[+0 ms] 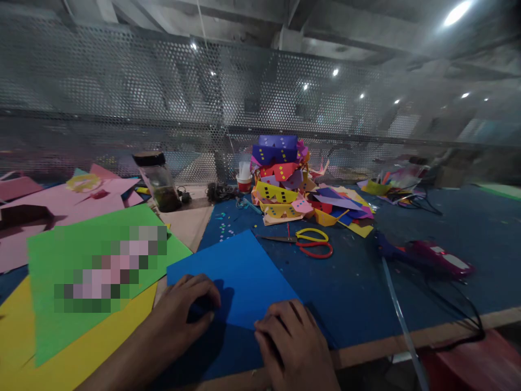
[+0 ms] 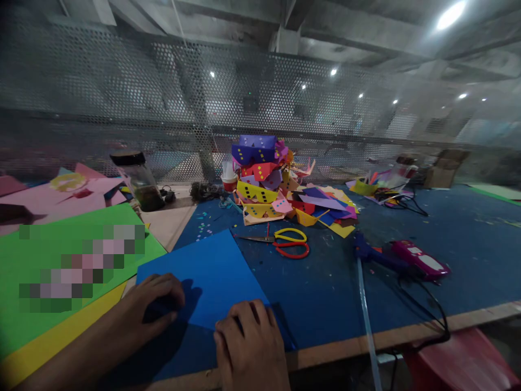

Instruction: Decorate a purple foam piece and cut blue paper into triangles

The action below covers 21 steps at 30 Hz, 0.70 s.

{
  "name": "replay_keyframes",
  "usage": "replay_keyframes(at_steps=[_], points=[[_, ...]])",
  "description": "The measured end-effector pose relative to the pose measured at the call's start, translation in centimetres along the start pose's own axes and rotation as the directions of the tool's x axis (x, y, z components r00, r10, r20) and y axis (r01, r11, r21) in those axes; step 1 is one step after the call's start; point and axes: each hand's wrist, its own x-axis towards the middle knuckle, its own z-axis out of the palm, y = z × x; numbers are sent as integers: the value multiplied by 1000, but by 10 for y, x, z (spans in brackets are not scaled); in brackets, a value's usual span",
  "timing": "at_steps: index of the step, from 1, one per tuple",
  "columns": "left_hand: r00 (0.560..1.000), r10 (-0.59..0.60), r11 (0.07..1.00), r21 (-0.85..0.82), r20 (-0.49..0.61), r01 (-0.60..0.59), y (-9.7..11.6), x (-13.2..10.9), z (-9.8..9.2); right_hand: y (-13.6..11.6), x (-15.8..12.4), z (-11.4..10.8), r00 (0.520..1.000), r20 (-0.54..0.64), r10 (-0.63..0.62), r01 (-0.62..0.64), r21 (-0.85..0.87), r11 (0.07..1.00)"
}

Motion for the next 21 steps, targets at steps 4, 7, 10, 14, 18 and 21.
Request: replay_keyframes(at_steps=[4,7,10,14,18,21], points=[[1000,-6,1000,-15,-16,6,-10,-2,-1,0,0,1,1000,-11,0,1,31,1000],[1000,-6,999,-40,-20,6,-15,-4,-3,2,0,2,1000,-22,-9,10,51,999],[999,-27,999,-40,-34,25,-17,-4,-6,2,-1,3,1000,-20,-3,4,48,999],[998,-39,999,5,-45,39,-21,-5,-5,2,0,3,1000,-16,8,-7,63,998],[996,-27,999,23,-88,29,-25,-6,0,2,0,2,1000,-28,-10,11,53,999],[993,-24,1000,14,-112,25,-24,-6,2,3,0,2,1000,-26,-6,8,48,999]])
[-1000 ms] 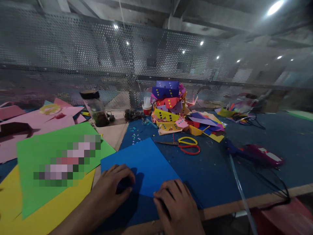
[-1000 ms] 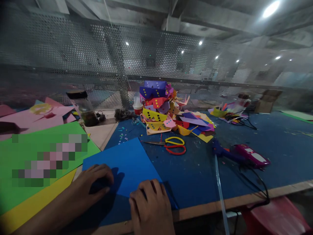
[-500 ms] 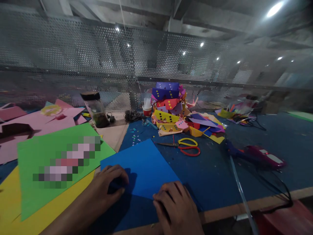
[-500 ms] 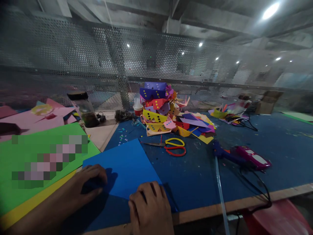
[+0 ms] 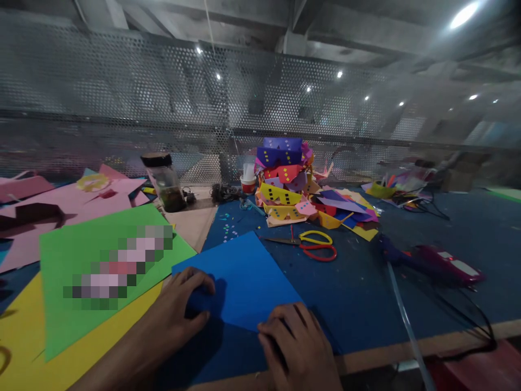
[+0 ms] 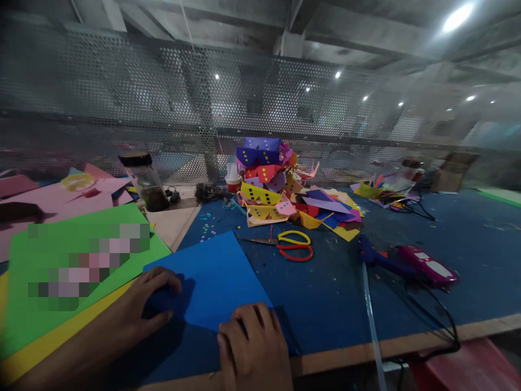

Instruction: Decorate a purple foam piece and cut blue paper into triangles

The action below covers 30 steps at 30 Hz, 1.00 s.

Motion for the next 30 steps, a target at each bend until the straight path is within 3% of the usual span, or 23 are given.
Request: replay_keyframes(at_steps=[24,30], points=[[988,41,991,-129,149,-22,-20,10,-21,-1,0,-2,1000,11,-8,9,-58,998],[987,44,986,-167,152,-18,-25,11,-22,1,-1,0,1000,-2,-8,8,0,1000]])
